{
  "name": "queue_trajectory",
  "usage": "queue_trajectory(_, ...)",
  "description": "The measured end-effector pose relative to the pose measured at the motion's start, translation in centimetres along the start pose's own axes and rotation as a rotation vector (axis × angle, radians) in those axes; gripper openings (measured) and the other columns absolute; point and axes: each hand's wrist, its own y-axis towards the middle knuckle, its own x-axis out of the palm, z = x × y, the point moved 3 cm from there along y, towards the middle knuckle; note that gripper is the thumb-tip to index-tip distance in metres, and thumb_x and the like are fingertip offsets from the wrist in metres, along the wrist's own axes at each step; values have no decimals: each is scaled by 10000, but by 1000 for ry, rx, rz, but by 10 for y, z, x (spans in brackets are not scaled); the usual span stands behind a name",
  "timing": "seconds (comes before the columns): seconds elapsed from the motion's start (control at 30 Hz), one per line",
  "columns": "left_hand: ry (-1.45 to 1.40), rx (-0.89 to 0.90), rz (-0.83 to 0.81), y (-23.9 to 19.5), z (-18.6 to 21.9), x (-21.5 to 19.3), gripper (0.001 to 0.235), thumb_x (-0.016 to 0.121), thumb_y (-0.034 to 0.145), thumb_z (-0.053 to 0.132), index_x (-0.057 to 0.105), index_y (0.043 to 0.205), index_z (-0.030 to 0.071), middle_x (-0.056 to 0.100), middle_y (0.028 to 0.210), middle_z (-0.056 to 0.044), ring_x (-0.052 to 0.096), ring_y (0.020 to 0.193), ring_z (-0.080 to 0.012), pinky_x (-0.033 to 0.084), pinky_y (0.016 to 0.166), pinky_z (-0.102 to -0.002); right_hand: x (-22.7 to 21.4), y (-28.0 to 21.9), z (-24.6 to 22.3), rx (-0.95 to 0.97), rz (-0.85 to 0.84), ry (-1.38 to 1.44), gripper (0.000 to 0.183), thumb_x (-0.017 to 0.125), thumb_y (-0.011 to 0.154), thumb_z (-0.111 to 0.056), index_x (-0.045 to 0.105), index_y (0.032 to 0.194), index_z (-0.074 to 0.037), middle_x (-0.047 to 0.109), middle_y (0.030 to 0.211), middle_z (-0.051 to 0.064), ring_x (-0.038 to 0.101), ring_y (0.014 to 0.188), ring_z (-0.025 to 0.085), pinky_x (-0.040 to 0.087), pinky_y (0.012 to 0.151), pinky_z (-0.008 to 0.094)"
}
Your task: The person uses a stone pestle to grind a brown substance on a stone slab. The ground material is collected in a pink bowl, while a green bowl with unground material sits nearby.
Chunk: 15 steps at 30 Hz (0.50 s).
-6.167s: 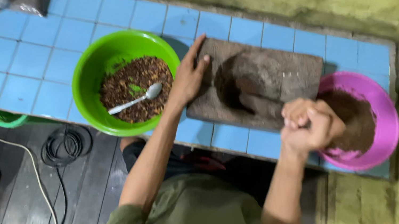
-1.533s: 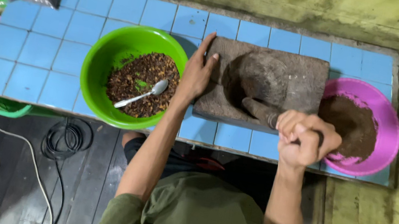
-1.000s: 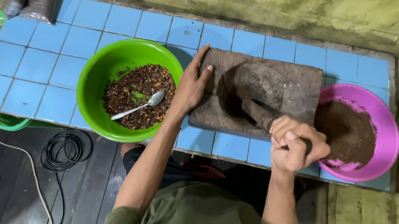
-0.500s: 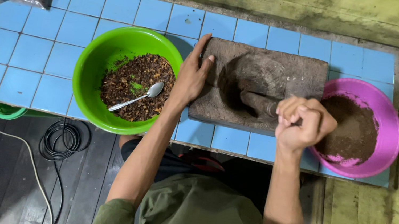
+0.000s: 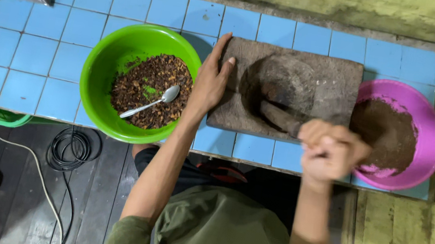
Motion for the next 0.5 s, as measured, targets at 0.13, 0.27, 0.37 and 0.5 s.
queue_trajectory(0.13,-17,39,8,1,-10,1,498,439,1042,316,365,1525,222,406,1600,-103,357,1495,-330,332,1153,-429,32,2,-14,-5,6,-129,248,375,765,-41,271,543,-80,264,438,58,251,369,176,265,446,337)
queue_trajectory(0.27,-31,-9,-8,1,-8,2,493,453,1026,301,371,1511,269,453,1570,-130,432,1442,-350,385,1097,-430,35,4,-18,49,-14,-141,249,369,750,2,271,529,-57,267,436,75,258,377,190,236,456,337)
queue_trajectory(0.37,-24,-21,11,6,-12,3,494,465,1013,306,383,1499,290,490,1543,-132,473,1410,-349,408,1079,-422,41,9,-24,51,-44,-98,238,371,753,-8,271,543,-61,246,429,60,248,357,189,210,419,331)
queue_trajectory(0.5,-30,-28,7,2,-4,1,498,458,1005,276,391,1499,262,482,1549,-130,455,1423,-334,391,1086,-406,47,23,-48,133,-128,-92,211,340,728,-43,257,535,-69,239,432,79,208,363,204,209,410,340)
